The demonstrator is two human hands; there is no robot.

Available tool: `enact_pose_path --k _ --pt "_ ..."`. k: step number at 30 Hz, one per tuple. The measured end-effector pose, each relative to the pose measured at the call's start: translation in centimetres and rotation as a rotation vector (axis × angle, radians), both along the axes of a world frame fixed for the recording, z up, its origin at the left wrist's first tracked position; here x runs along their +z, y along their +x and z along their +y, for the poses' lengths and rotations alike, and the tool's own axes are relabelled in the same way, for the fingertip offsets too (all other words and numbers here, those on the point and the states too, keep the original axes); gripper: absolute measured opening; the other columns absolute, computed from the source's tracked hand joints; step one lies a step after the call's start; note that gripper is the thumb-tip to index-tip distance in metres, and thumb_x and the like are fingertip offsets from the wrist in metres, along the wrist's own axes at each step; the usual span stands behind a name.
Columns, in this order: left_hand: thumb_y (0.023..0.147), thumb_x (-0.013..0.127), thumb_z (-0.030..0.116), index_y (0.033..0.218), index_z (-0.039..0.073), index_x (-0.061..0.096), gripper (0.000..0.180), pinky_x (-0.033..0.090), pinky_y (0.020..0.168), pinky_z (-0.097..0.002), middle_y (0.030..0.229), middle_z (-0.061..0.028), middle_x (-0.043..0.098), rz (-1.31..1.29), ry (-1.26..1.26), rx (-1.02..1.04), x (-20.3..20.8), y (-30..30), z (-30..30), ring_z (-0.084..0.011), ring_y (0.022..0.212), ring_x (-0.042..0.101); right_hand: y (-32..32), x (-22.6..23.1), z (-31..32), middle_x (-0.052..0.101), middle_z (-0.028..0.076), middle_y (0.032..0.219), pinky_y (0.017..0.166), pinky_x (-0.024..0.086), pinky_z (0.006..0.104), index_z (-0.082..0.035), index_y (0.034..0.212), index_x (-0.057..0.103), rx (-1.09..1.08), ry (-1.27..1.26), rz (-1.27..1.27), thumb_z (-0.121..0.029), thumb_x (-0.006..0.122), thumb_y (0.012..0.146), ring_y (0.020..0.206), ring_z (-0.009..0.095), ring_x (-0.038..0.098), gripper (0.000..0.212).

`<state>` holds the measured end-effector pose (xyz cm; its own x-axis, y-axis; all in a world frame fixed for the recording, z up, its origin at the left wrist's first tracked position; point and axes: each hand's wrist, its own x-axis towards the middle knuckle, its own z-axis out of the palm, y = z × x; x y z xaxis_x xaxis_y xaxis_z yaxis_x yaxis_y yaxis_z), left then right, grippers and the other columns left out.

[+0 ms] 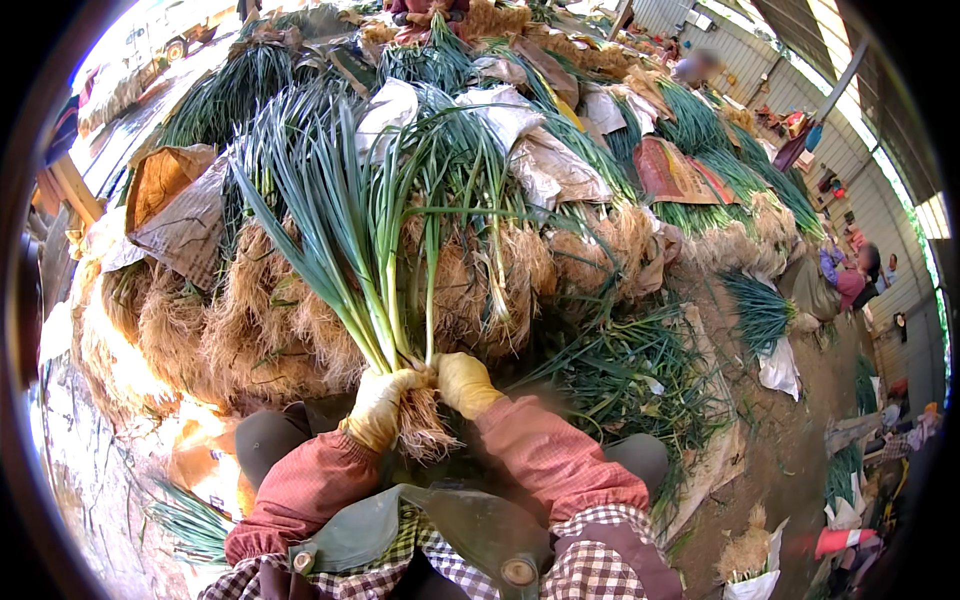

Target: The person cleans and sorts green onions by hand, pulling individual stalks from a large pile and shaking them to remove loose debris.

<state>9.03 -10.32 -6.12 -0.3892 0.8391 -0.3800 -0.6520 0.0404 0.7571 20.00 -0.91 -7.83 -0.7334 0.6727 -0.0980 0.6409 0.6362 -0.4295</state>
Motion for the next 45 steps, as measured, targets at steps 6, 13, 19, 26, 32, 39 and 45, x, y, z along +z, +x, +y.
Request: enact_pose_path --k 6,13,19,26,32,39,45 --pt "0.073 0.062 0.0 0.086 -0.002 0.06 0.014 0.049 0.06 -0.0263 0.081 -0.0078 0.062 -0.137 0.195 -0.236 6.3 1.5 1.6 -0.0153 0.066 0.058 10.2 -13.5 3.9 0.066 0.012 0.089 0.081 0.048 0.0346 -0.014 0.108 0.065 0.08 -0.872 0.051 -0.018 0.061 0.083 0.092 0.023 0.061 0.025" --pt "0.068 0.069 0.01 0.094 0.004 0.057 0.029 0.051 0.064 -0.0321 0.088 -0.0148 0.062 -0.184 0.612 -0.671 7.0 0.1 -2.6 -0.0258 0.078 0.06 -5.1 14.9 19.5 0.063 0.011 0.087 0.069 0.05 0.0374 -0.005 0.095 0.059 -0.005 -1.162 1.103 -0.047 0.044 0.093 0.074 0.023 0.06 0.044" --pt "0.072 0.067 0.004 0.108 -0.001 0.053 0.04 0.053 0.075 -0.035 0.09 -0.0149 0.061 -0.312 0.613 -0.437 9.1 -3.5 -2.5 -0.0224 0.08 0.062 0.4 23.2 23.9 0.063 0.015 0.087 0.06 0.049 0.0345 -0.004 0.104 0.058 -0.438 0.5 0.549 -0.033 0.054 0.089 0.07 0.023 0.062 0.033" --pt "0.076 0.058 -0.004 0.117 -0.003 0.052 0.041 0.05 0.074 -0.0273 0.088 -0.0107 0.063 -0.162 0.198 -0.35 4.8 -0.4 0.7 -0.0185 0.08 0.062 4.1 3.3 13.5 0.067 0.007 0.076 0.065 0.049 0.0315 -0.006 0.08 0.064 -0.371 -0.109 0.404 -0.037 0.072 0.078 0.069 0.02 0.062 0.032" --pt "0.074 0.058 -0.005 0.098 -0.003 0.059 0.024 0.051 0.07 -0.0292 0.088 -0.0099 0.062 -0.268 0.172 -0.255 2.8 -0.4 1.4 -0.0202 0.076 0.061 -0.4 0.3 0.4 0.06 0.0 0.07 0.059 0.044 0.0215 -0.003 0.084 0.061 -0.264 -0.115 0.768 -0.018 0.062 0.088 0.066 0.006 0.053 0.016" --pt "0.075 0.057 -0.003 0.099 -0.002 0.058 0.023 0.055 0.065 -0.0359 0.083 -0.0125 0.062 -0.249 0.083 -0.303 2.7 0.3 1.6 -0.0264 0.071 0.064 0.7 2.8 5.3 0.047 -0.003 0.063 0.046 0.034 0.0201 -0.004 0.102 0.057 -0.229 -1.359 1.09 -0.032 0.048 0.096 0.046 0.006 0.039 0.029" --pt "0.076 0.054 -0.004 0.103 -0.004 0.057 0.027 0.055 0.072 -0.035 0.092 -0.0132 0.065 -0.251 0.125 -0.317 3.2 -0.1 1.1 -0.0259 0.078 0.065 -1.3 1.5 2.9 0.047 -0.004 0.059 0.042 0.036 0.0206 -0.006 0.1 0.059 -0.506 -1.634 1.256 -0.032 0.051 0.094 0.045 0.007 0.043 0.028"
